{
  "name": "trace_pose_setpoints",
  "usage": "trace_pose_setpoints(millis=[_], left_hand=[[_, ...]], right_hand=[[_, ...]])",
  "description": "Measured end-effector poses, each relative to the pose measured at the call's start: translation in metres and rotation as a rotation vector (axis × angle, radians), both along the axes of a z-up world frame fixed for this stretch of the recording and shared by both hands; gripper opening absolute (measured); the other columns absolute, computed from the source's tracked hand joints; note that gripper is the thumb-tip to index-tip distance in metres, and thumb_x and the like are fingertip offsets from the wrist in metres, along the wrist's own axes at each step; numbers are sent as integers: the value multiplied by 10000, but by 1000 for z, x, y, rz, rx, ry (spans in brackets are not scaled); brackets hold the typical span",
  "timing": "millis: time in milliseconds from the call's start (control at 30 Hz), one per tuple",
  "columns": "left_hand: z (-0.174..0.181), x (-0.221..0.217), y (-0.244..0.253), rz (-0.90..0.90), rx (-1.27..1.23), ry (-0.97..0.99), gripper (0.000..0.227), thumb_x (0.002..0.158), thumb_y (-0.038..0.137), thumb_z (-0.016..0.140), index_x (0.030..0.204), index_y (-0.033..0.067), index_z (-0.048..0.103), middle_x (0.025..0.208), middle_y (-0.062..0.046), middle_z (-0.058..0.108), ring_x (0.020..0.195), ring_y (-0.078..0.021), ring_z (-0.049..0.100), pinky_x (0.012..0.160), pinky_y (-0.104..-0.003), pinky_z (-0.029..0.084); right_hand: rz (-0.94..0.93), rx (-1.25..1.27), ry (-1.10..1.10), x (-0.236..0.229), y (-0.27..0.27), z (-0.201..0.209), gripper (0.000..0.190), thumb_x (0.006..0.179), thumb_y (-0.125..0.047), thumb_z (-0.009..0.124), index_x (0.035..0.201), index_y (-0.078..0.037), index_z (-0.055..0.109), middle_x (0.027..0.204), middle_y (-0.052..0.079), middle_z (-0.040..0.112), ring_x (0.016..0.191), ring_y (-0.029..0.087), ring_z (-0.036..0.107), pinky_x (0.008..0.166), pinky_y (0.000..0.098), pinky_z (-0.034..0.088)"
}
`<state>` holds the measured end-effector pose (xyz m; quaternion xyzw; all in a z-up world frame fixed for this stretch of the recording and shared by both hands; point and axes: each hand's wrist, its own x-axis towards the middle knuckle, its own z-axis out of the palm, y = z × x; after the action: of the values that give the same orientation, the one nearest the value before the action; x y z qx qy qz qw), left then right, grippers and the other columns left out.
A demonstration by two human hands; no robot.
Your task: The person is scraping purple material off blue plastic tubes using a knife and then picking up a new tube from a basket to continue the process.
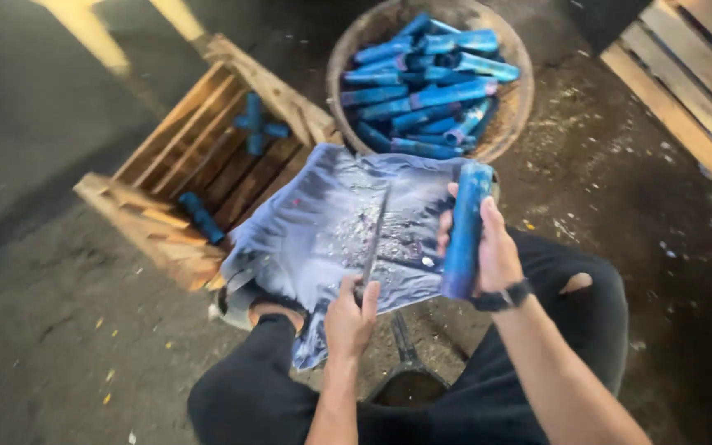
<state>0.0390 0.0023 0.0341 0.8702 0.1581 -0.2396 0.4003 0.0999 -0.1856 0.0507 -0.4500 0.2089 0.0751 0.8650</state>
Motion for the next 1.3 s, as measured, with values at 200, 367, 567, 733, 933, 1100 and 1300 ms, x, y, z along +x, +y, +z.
trace_pose_setpoints(millis=[200, 367, 567, 733, 933, 1100, 1300], left_hand=[[31, -47, 10, -275, 71, -575, 411, 774, 546, 458, 913, 169, 548, 745, -103, 602, 744, -275, 614, 660, -360, 484], [19, -90, -9, -412, 25, -684, 487, 719, 628, 434, 820, 158, 518, 659, -65, 554, 667, -247, 601, 604, -341, 468], [-12, -85, -19, -458, 100, -689, 464, 766, 591, 376, 764, 140, 486, 604, -90, 541, 609, -280, 605, 548, -379, 463], [-30, -64, -3, -316, 186, -378, 557, 755, 669, 294, 733, 144, 482, 599, -107, 575, 633, -319, 618, 558, -415, 455], [-21, -67, -16, -360, 106, -358, 568, 731, 693, 280, 744, 165, 489, 641, -115, 606, 669, -317, 624, 582, -423, 463], [-41, -60, -2, -246, 204, -165, 611, 741, 710, 248, 755, 171, 534, 633, -130, 613, 703, -333, 622, 639, -443, 463], [-14, -64, -14, -391, 125, -268, 569, 687, 700, 354, 818, 179, 540, 741, -100, 638, 769, -282, 629, 670, -402, 478]], right_hand=[[275, -30, 301, -65, -28, -36, 250, 817, -266, 490, 926, -73, 605, 777, 95, 618, 639, 197, 598, 569, 389, 520], [354, -77, 477, -89, -20, -40, 533, 849, -498, 401, 846, 12, 556, 665, 183, 557, 520, 278, 573, 452, 356, 496], [393, -309, 486, -102, -11, -50, 511, 841, -501, 445, 806, -20, 615, 631, 157, 590, 473, 230, 566, 407, 317, 476], [511, -372, 533, -107, -17, -52, 568, 874, -472, 409, 764, 54, 592, 632, 260, 591, 495, 296, 602, 423, 358, 505], [480, -311, 567, -94, -16, -87, 496, 853, -455, 440, 807, 13, 598, 657, 213, 599, 517, 276, 603, 473, 370, 515], [570, -249, 553, -94, -11, -58, 516, 879, -432, 377, 802, 47, 552, 629, 245, 558, 493, 306, 575, 418, 382, 492], [818, -866, 426, -98, 7, -6, 498, 853, -432, 288, 1271, -194, 417, 1082, 213, 553, 1095, 316, 466, 958, 418, 347]])
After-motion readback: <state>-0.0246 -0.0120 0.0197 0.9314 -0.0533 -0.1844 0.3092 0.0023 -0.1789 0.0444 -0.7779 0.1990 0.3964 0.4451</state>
